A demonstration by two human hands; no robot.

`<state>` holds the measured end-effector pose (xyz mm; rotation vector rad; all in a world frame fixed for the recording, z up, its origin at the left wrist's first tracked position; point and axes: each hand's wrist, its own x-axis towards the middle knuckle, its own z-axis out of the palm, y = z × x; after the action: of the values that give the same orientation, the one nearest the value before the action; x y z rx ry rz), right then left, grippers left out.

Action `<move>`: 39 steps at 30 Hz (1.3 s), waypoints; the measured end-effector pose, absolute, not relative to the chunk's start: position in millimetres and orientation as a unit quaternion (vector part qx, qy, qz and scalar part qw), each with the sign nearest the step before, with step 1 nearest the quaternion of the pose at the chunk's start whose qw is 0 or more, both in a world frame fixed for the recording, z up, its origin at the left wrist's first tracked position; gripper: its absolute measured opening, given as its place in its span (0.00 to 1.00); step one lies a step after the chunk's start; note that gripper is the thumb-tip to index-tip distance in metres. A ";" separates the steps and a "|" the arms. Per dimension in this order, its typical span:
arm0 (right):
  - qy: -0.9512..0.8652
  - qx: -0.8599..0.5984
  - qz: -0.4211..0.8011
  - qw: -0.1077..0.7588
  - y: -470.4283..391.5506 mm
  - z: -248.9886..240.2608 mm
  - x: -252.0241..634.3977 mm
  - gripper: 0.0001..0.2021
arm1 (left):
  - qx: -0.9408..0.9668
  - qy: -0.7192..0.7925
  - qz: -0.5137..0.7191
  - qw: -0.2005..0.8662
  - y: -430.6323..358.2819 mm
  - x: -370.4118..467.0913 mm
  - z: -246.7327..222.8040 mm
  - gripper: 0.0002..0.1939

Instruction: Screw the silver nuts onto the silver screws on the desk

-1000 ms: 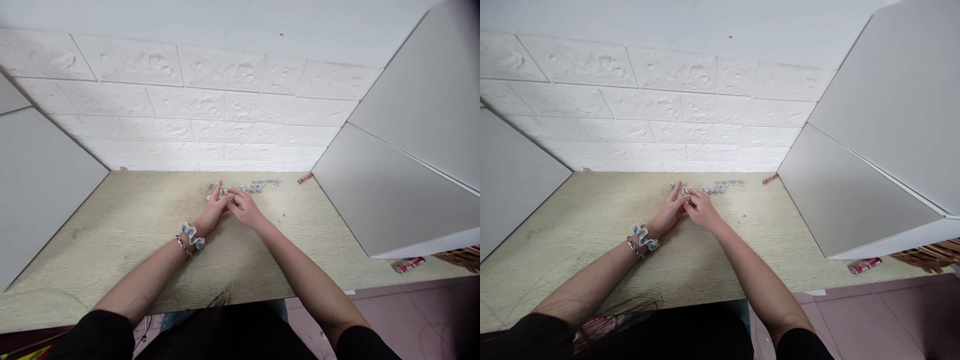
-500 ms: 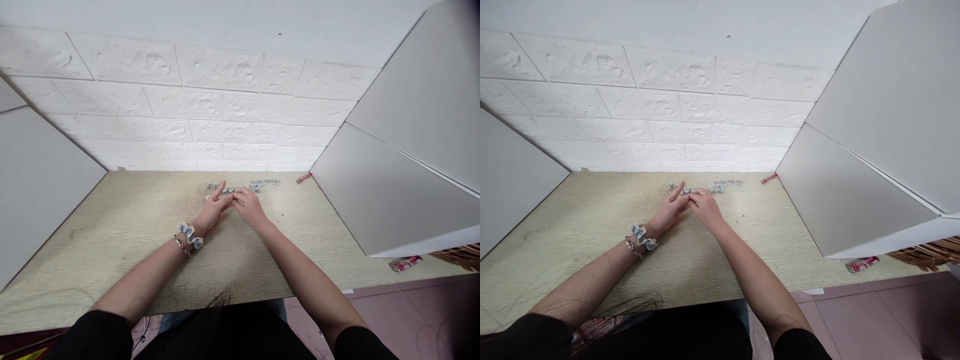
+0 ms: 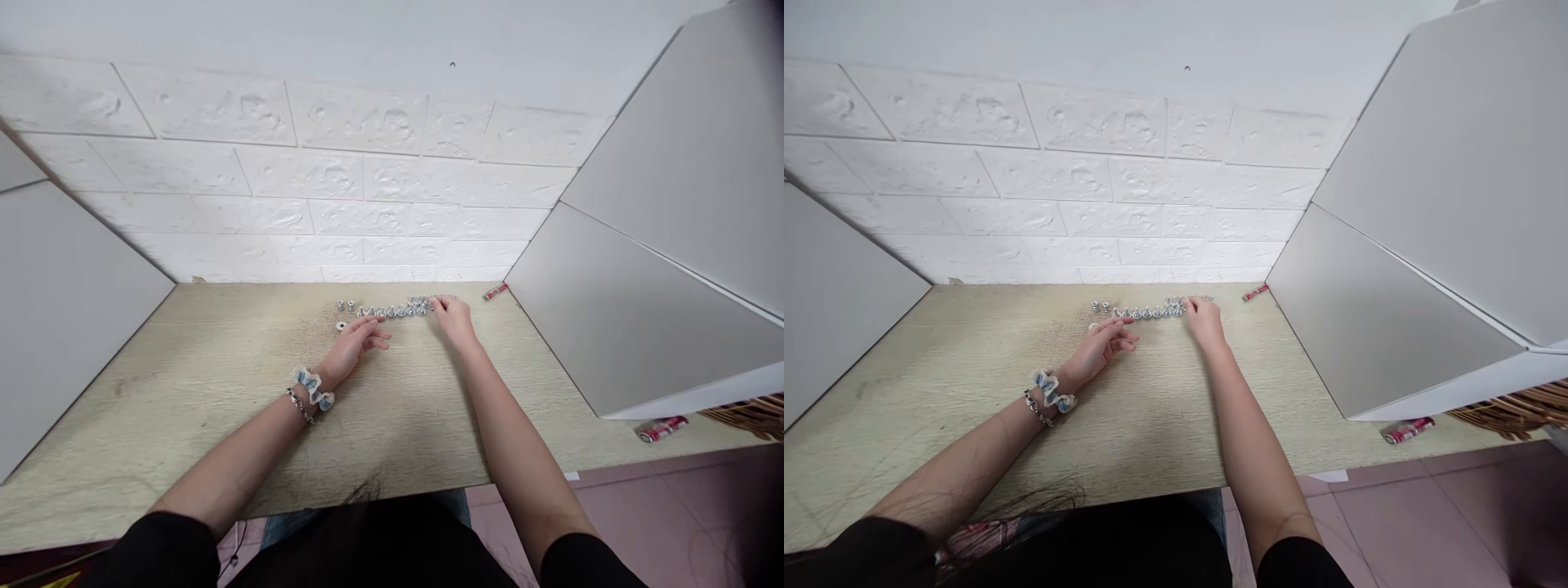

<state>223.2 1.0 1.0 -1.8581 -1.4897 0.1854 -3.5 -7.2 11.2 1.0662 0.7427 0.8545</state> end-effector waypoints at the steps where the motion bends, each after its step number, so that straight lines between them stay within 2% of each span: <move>1: -0.582 -0.730 0.078 0.351 2.7 -2.7 229.1 0.15 | 0.488 0.337 0.382 0.709 -7.6 -3.3 11.2 0.13; 7: -0.596 -0.742 0.091 0.293 6.3 -16.8 237.3 0.13 | 0.477 0.337 0.381 0.716 -7.5 -2.6 12.1 0.10; 10: -0.588 -0.742 0.097 0.306 6.1 -15.4 236.1 0.12 | 0.445 0.336 0.411 0.721 -5.3 -3.4 11.7 0.10; 15: -0.592 -0.726 0.035 0.349 11.2 0.6 229.5 0.16 | 0.445 0.331 0.432 0.711 -5.5 -3.4 10.2 0.09; 17: -0.618 -0.720 0.009 0.317 16.4 9.0 223.8 0.15 | 0.464 0.325 0.416 0.711 -7.4 -2.8 10.1 0.10; 22: -0.661 -0.730 -0.023 0.172 30.6 22.6 208.6 0.11 | 0.499 0.319 0.380 0.711 -10.6 -1.4 9.8 0.11; 25: -0.671 -0.727 -0.036 0.139 36.8 24.7 203.2 0.10 | 0.505 0.320 0.367 0.712 -9.9 -1.2 9.2 0.12; 35: -0.682 -0.723 -0.037 0.103 49.8 21.7 199.6 0.11 | 0.514 0.322 0.352 0.713 -10.3 -1.8 8.0 0.12; 39: -0.694 -0.702 -0.057 0.149 43.4 35.2 191.0 0.10 | 0.512 0.329 0.348 0.713 -10.6 -1.0 8.1 0.13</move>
<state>191.0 43.4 35.2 -2.0195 -1.9947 -0.1626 -1.0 -10.6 8.1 1.1342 0.7300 0.7707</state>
